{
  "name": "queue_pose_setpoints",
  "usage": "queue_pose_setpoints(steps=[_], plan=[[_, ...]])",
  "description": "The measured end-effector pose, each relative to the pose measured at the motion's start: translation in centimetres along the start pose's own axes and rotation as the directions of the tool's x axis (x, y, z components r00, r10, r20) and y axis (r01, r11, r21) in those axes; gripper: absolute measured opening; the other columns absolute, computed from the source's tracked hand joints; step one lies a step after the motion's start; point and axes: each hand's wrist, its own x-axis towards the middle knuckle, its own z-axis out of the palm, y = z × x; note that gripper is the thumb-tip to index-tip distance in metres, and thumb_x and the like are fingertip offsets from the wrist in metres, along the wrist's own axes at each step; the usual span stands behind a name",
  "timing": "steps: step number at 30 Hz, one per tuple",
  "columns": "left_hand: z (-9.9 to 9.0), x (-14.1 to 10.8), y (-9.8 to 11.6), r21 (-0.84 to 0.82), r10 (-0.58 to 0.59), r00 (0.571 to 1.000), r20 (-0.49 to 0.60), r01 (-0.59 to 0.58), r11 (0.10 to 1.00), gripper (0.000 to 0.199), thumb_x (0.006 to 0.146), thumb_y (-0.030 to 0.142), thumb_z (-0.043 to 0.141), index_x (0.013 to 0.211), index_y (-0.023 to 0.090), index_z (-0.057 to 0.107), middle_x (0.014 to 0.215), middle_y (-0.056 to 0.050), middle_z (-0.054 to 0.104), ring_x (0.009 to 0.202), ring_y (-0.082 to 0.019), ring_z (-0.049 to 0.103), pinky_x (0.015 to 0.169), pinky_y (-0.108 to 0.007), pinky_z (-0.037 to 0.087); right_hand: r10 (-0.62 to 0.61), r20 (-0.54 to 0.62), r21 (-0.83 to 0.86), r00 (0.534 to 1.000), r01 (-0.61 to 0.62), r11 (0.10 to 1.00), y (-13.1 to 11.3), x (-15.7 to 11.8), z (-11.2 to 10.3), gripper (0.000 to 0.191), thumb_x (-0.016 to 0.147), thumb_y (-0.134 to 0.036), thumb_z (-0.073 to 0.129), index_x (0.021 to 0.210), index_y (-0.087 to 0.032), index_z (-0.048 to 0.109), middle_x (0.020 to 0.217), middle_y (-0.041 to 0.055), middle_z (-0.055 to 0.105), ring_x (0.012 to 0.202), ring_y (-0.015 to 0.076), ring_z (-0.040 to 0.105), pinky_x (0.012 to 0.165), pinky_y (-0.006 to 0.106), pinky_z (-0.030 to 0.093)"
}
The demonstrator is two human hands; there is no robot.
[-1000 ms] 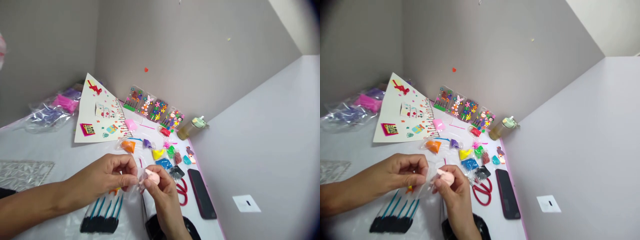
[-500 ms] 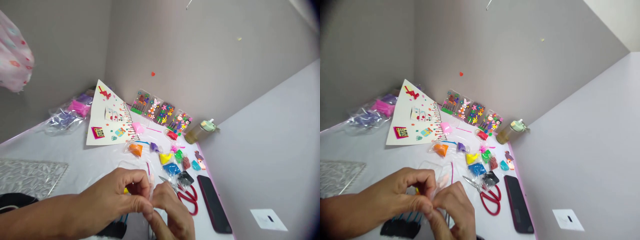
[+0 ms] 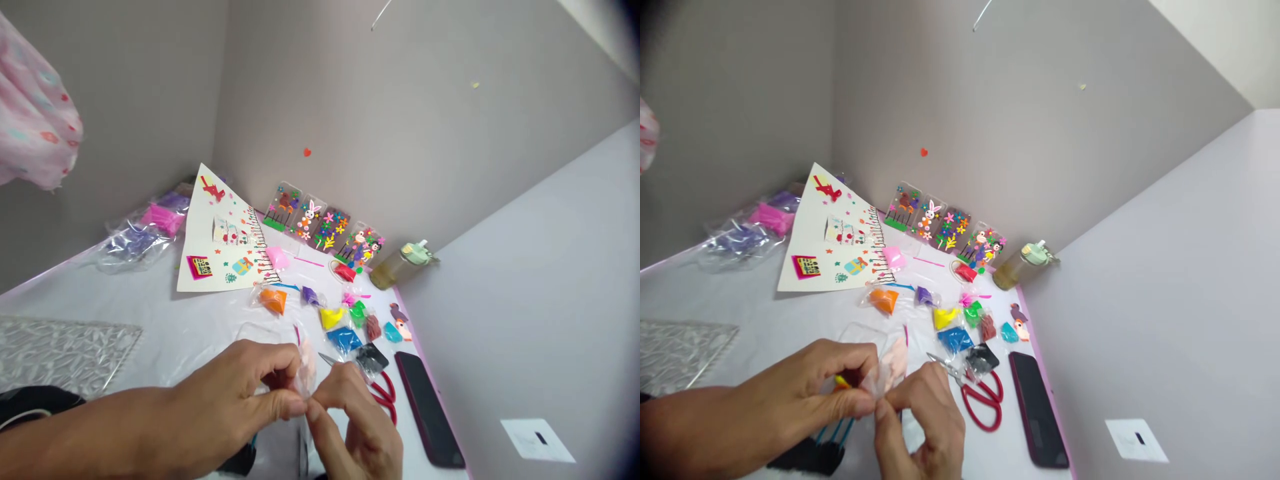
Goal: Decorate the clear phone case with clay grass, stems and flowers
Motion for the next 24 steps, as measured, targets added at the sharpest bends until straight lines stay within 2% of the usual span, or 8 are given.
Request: queue_pose_setpoints(steps=[4, 9, 11, 15, 17, 19, 22, 24], plan=[[0.4, -0.6, 0.4, 0.091, -0.004, 1.0, -0.004, 0.004, 0.996, 0.025, 0.095, 0.04, 0.064, 0.079, 0.024, 0.053, 0.077, 0.005, 0.058, 0.075, -0.018, 0.05, 0.072, -0.032, 0.035, -0.03, -0.119, -0.177, 0.992, 0.008, 0.984, 0.0, 0.0, 0.0, 0.025, 0.094, -0.006, 0.07, 0.082, -0.027, 0.063, 0.067, -0.0032, 0.065, 0.061, 0.0185, 0.059, 0.061, 0.033, 0.046], [0.7, -0.6, 0.6, 0.198, 0.119, 0.985, -0.123, -0.093, 0.976, 0.019, 0.099, 0.03, 0.055, 0.083, 0.025, 0.047, 0.081, 0.004, 0.059, 0.074, -0.017, 0.05, 0.071, -0.032, 0.038, 0.02, -0.208, -0.096, 0.978, -0.04, 0.995, 0.0, -0.3, 0.9, 0.023, 0.101, -0.01, 0.065, 0.087, -0.027, 0.062, 0.071, -0.0023, 0.063, 0.061, 0.0184, 0.058, 0.059, 0.033, 0.044], [0.6, -0.3, 0.2, 0.211, 0.174, 0.965, -0.197, -0.131, 0.969, 0.017, 0.092, 0.025, 0.056, 0.082, 0.026, 0.042, 0.078, 0.005, 0.055, 0.071, -0.017, 0.048, 0.068, -0.032, 0.036, -0.043, -0.15, -0.113, 0.988, 0.026, 0.993, -0.2, -0.6, 1.3, 0.022, 0.099, -0.007, 0.067, 0.093, -0.028, 0.066, 0.075, -0.0013, 0.067, 0.064, 0.0193, 0.062, 0.06, 0.033, 0.048], [0.1, 0.0, -0.3, 0.123, 0.14, 0.963, -0.23, -0.114, 0.986, 0.017, 0.092, 0.029, 0.056, 0.084, 0.027, 0.041, 0.074, 0.007, 0.052, 0.068, -0.016, 0.046, 0.064, -0.03, 0.036, -0.12, -0.169, -0.164, 0.978, 0.092, 0.982, 0.0, -1.4, 1.1, 0.011, 0.102, -0.026, 0.077, 0.111, -0.031, 0.075, 0.109, 0.0075, 0.08, 0.097, 0.0294, 0.076, 0.086, 0.041, 0.062], [-0.1, 0.1, -0.4, 0.072, 0.107, 0.97, -0.216, -0.094, 0.993, 0.022, 0.096, 0.037, 0.057, 0.083, 0.027, 0.041, 0.073, 0.007, 0.051, 0.067, -0.015, 0.044, 0.063, -0.03, 0.037, -0.011, -0.207, -0.119, 0.978, -0.014, 0.993, 0.7, -1.7, 0.6, 0.036, 0.099, -0.044, 0.086, 0.132, -0.033, 0.074, 0.134, 0.0124, 0.078, 0.122, 0.0371, 0.075, 0.1, 0.049, 0.063], [-0.4, 0.2, -0.4, 0.034, 0.1, 0.967, -0.235, -0.095, 0.995, 0.028, 0.098, 0.043, 0.059, 0.083, 0.027, 0.042, 0.074, 0.006, 0.052, 0.067, -0.015, 0.046, 0.063, -0.029, 0.039, 0.164, -0.096, 0.012, 0.982, -0.163, 0.986, 1.4, -2.1, 0.3, 0.056, 0.093, -0.046, 0.095, 0.143, -0.035, 0.072, 0.139, 0.0116, 0.078, 0.125, 0.0365, 0.077, 0.098, 0.045, 0.066], [-0.9, 0.5, -0.7, 0.002, 0.105, 0.962, -0.253, -0.108, 0.994, 0.025, 0.101, 0.042, 0.062, 0.086, 0.026, 0.051, 0.079, 0.004, 0.06, 0.072, -0.016, 0.055, 0.067, -0.028, 0.045, 0.429, 0.093, 0.245, 0.898, -0.439, 0.865, 1.8, -2.5, 0.4, 0.036, 0.095, -0.038, 0.093, 0.128, -0.032, 0.08, 0.116, 0.0056, 0.084, 0.099, 0.0264, 0.081, 0.081, 0.032, 0.066], [-1.3, 0.7, -1.0, 0.025, 0.138, 0.963, -0.233, -0.136, 0.99, 0.021, 0.103, 0.039, 0.062, 0.088, 0.025, 0.059, 0.083, 0.003, 0.066, 0.078, -0.017, 0.062, 0.072, -0.028, 0.05, 0.558, 0.094, 0.365, 0.825, -0.55, 0.751, 1.5, -2.7, 1.0, 0.025, 0.096, -0.038, 0.091, 0.117, -0.029, 0.082, 0.106, 0.0039, 0.083, 0.092, 0.0239, 0.079, 0.081, 0.03, 0.065]])
